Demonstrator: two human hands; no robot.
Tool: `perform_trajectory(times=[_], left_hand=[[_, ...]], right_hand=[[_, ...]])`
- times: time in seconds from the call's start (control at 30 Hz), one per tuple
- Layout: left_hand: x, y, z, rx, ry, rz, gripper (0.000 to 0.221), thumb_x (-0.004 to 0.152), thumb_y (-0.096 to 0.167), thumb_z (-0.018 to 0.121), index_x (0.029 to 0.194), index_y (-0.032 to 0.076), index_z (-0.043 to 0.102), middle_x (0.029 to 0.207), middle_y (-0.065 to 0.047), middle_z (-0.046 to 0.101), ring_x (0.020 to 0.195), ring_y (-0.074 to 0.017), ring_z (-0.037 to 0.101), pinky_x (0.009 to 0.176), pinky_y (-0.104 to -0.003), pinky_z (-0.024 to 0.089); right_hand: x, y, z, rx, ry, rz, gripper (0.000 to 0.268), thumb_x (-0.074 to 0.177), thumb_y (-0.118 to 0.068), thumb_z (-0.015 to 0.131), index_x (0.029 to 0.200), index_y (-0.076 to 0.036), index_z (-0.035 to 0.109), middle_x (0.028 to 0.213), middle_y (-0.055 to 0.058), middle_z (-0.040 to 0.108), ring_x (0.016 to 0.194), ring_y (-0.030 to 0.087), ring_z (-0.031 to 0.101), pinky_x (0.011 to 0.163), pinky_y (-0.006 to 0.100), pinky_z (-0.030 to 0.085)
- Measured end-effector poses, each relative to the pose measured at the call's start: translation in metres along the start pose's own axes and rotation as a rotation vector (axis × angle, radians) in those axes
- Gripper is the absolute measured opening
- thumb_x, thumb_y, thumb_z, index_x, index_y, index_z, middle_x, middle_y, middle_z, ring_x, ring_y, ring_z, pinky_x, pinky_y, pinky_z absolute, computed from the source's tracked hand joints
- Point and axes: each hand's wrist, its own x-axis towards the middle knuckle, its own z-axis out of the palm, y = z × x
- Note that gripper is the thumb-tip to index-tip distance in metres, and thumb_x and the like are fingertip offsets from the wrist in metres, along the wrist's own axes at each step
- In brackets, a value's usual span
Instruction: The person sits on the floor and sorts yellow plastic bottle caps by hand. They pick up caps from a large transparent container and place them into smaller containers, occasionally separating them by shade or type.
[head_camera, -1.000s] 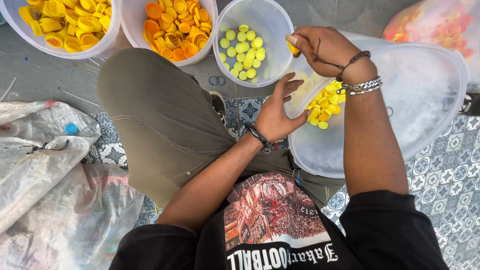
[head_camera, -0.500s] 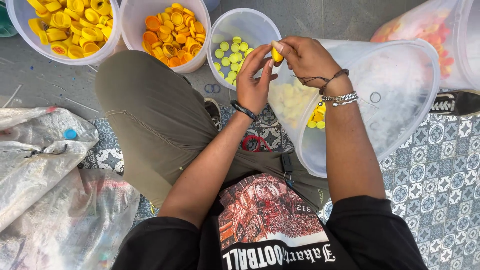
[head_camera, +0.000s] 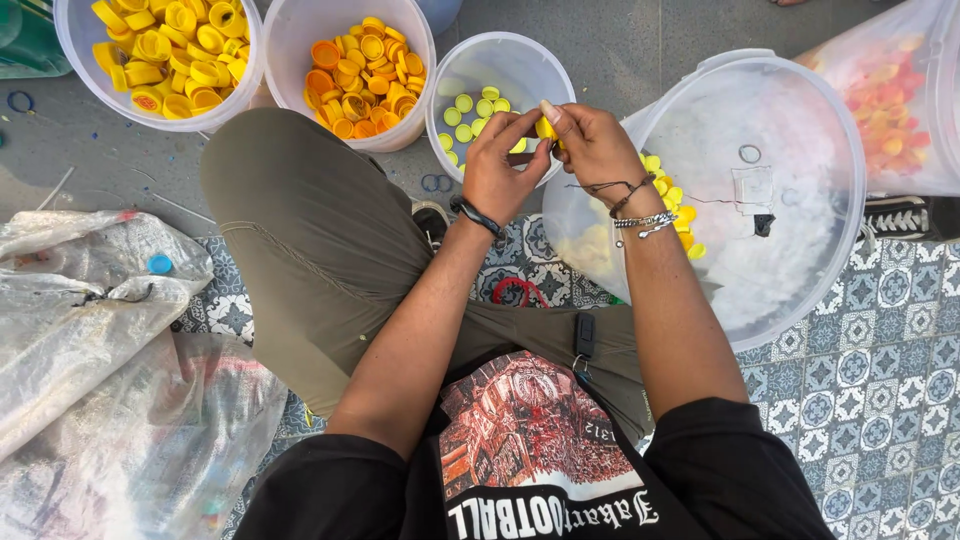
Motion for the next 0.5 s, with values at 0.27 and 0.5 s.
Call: perform_trajectory(times=[0.27, 0.5], left_hand=[[0.007, -0.013, 0.000, 0.006, -0.013, -0.029, 0.043, 0.087, -0.003, 0.074, 0.129, 0.002, 0.069, 0.106, -0.005, 0.065, 0.098, -0.0133, 0.076, 0.082, -0.028, 0.064], [0.008, -0.019, 0.002, -0.059, -0.032, -0.072, 0.041, 0.087, -0.003, 0.074, 0.128, 0.002, 0.069, 0.106, -0.005, 0.065, 0.100, -0.0141, 0.076, 0.082, -0.028, 0.064]], right_hand=[[0.014, 0.004, 0.000, 0.094, 0.004, 0.132, 0.049, 0.105, -0.050, 0.056, 0.095, -0.004, 0.069, 0.067, -0.004, 0.056, 0.056, 0.003, 0.048, 0.048, 0.021, 0.040], [0.020, -0.002, -0.013, 0.081, -0.065, 0.265, 0.051, 0.102, -0.054, 0.057, 0.092, -0.006, 0.070, 0.066, -0.003, 0.057, 0.053, 0.004, 0.048, 0.046, 0.021, 0.038]])
